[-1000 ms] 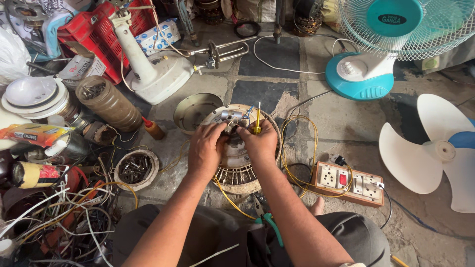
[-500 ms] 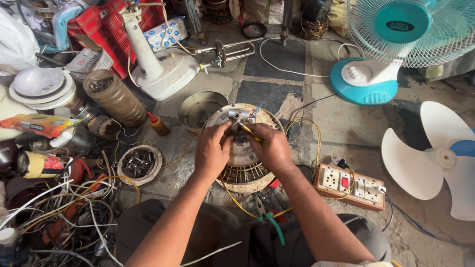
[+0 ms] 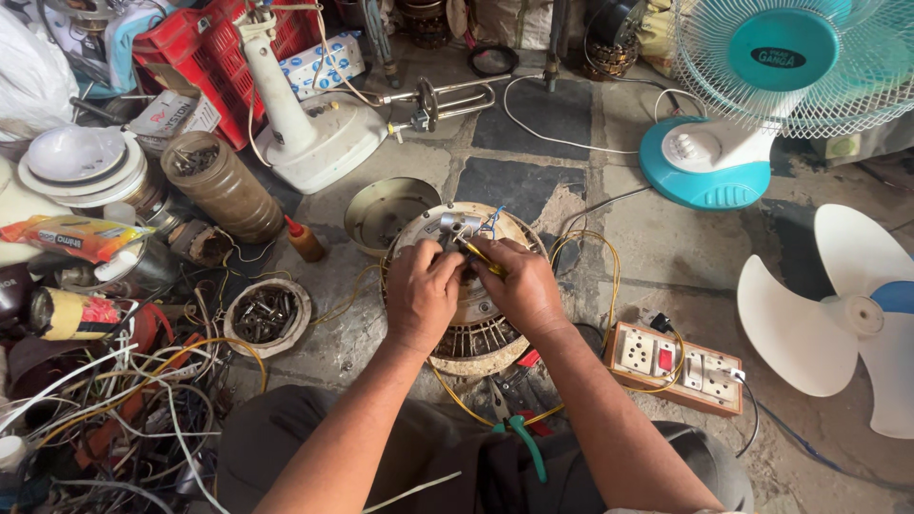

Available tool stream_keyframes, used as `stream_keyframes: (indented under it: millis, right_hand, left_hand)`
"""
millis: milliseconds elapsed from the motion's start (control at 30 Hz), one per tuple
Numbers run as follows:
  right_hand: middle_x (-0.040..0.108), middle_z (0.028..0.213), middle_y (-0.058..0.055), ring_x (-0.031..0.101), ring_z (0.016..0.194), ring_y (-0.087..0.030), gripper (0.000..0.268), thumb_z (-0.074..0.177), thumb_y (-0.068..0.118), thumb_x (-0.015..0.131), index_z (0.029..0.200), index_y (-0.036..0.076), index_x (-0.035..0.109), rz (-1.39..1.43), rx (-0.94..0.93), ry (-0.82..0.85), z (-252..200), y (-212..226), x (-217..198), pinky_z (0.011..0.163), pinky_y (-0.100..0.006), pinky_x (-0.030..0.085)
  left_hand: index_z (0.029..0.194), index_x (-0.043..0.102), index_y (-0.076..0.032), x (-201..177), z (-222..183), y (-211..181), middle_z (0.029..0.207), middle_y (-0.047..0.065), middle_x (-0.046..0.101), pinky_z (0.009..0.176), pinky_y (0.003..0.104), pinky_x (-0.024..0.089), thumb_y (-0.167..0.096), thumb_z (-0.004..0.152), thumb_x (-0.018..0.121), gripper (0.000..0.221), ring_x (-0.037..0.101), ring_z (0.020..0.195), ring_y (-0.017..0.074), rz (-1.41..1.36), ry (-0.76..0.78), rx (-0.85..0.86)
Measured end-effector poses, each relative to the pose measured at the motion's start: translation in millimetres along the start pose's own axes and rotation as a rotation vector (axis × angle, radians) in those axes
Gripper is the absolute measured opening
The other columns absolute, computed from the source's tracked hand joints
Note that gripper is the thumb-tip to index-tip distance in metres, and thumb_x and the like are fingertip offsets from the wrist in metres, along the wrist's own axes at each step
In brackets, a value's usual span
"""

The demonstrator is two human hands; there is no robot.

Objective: The person repairs a fan motor by stripping wires with pliers and tightening connections with a screwdriver. The person works on the motor stator placed on the floor, handling wires and tools to secure the electrical connections.

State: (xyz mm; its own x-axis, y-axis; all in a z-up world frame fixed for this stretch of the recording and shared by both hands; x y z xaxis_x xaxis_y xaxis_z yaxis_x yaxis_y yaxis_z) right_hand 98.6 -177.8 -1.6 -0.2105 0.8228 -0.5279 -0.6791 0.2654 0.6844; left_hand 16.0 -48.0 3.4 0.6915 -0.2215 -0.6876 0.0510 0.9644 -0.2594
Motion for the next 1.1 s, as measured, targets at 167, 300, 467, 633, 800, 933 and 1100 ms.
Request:
stream_keyframes:
  millis: [167,300,467,633,800,933,1100]
  right_hand:
    - [0.074,0.103,-0.012,0.073,0.087,-0.034,0.036,0.085,0.011,0.074,0.121,0.014,0.075,-0.088,-0.031,-0.015,3,10,-1,0.075,-0.041,0.058]
    - [0.075,0.102,-0.011,0.074,0.088,-0.032,0.033,0.086,0.011,0.074,0.119,0.013,0.076,-0.069,-0.036,0.000,3,8,-2,0.076,-0.040,0.059]
    - [0.077,0.102,-0.011,0.075,0.091,-0.031,0.027,0.087,0.013,0.077,0.114,0.010,0.076,-0.020,-0.045,0.009,3,-1,-1,0.078,-0.038,0.059]
    - [0.077,0.101,-0.012,0.076,0.088,-0.029,0.026,0.084,0.016,0.080,0.109,0.009,0.078,0.052,0.032,0.086,11,-11,2,0.078,-0.036,0.060]
    - [0.078,0.101,-0.009,0.078,0.086,-0.025,0.027,0.082,0.017,0.080,0.109,0.011,0.078,0.055,0.115,0.112,14,-14,4,0.080,-0.035,0.060]
    - [0.078,0.101,-0.010,0.075,0.088,-0.029,0.025,0.081,0.016,0.081,0.105,0.009,0.079,0.001,0.056,0.036,12,-10,4,0.079,-0.037,0.059]
    - [0.078,0.100,-0.007,0.075,0.087,-0.029,0.022,0.081,0.018,0.080,0.102,0.011,0.080,-0.061,0.115,-0.001,11,-7,6,0.077,-0.039,0.058]
  left_hand:
    - [0.102,0.069,-0.013,4,-4,0,0.096,0.005,0.057,0.082,0.044,0.047,-0.013,0.087,0.075,0.016,0.059,0.092,0.0280,-0.012,0.016,-0.035]
    - [0.100,0.068,-0.013,4,-3,-1,0.094,0.006,0.058,0.081,0.045,0.046,-0.017,0.089,0.073,0.013,0.060,0.092,0.0285,-0.024,0.000,-0.042]
    - [0.099,0.068,-0.013,-1,-2,0,0.092,0.006,0.058,0.080,0.044,0.046,-0.019,0.092,0.071,0.009,0.060,0.090,0.0282,-0.024,0.017,-0.032]
    - [0.100,0.066,-0.012,1,-3,1,0.094,0.005,0.059,0.084,0.044,0.045,-0.017,0.093,0.070,0.009,0.060,0.092,0.0283,-0.016,0.010,-0.029]
    - [0.111,0.060,-0.007,-1,-5,5,0.108,0.012,0.060,0.089,0.045,0.046,-0.010,0.092,0.071,0.023,0.061,0.102,0.0319,-0.149,-0.035,-0.063]
    - [0.121,0.059,-0.005,-9,-3,13,0.118,0.014,0.063,0.096,0.047,0.048,-0.003,0.087,0.071,0.036,0.061,0.111,0.0361,-0.196,-0.024,-0.053]
    - [0.116,0.064,-0.007,-4,1,17,0.110,0.011,0.069,0.092,0.046,0.049,-0.003,0.086,0.074,0.032,0.063,0.104,0.0350,-0.161,0.017,-0.064]
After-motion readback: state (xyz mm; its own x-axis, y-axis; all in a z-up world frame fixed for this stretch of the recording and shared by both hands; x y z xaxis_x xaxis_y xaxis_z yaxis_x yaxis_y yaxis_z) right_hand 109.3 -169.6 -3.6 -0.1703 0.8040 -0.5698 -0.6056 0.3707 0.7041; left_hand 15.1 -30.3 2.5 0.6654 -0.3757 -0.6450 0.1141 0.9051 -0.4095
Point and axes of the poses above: each hand's wrist, its own z-axis towards the middle knuckle, its own x-axis out of the palm, y = z × x, the point moved 5 cm from there along z, towards the middle knuckle
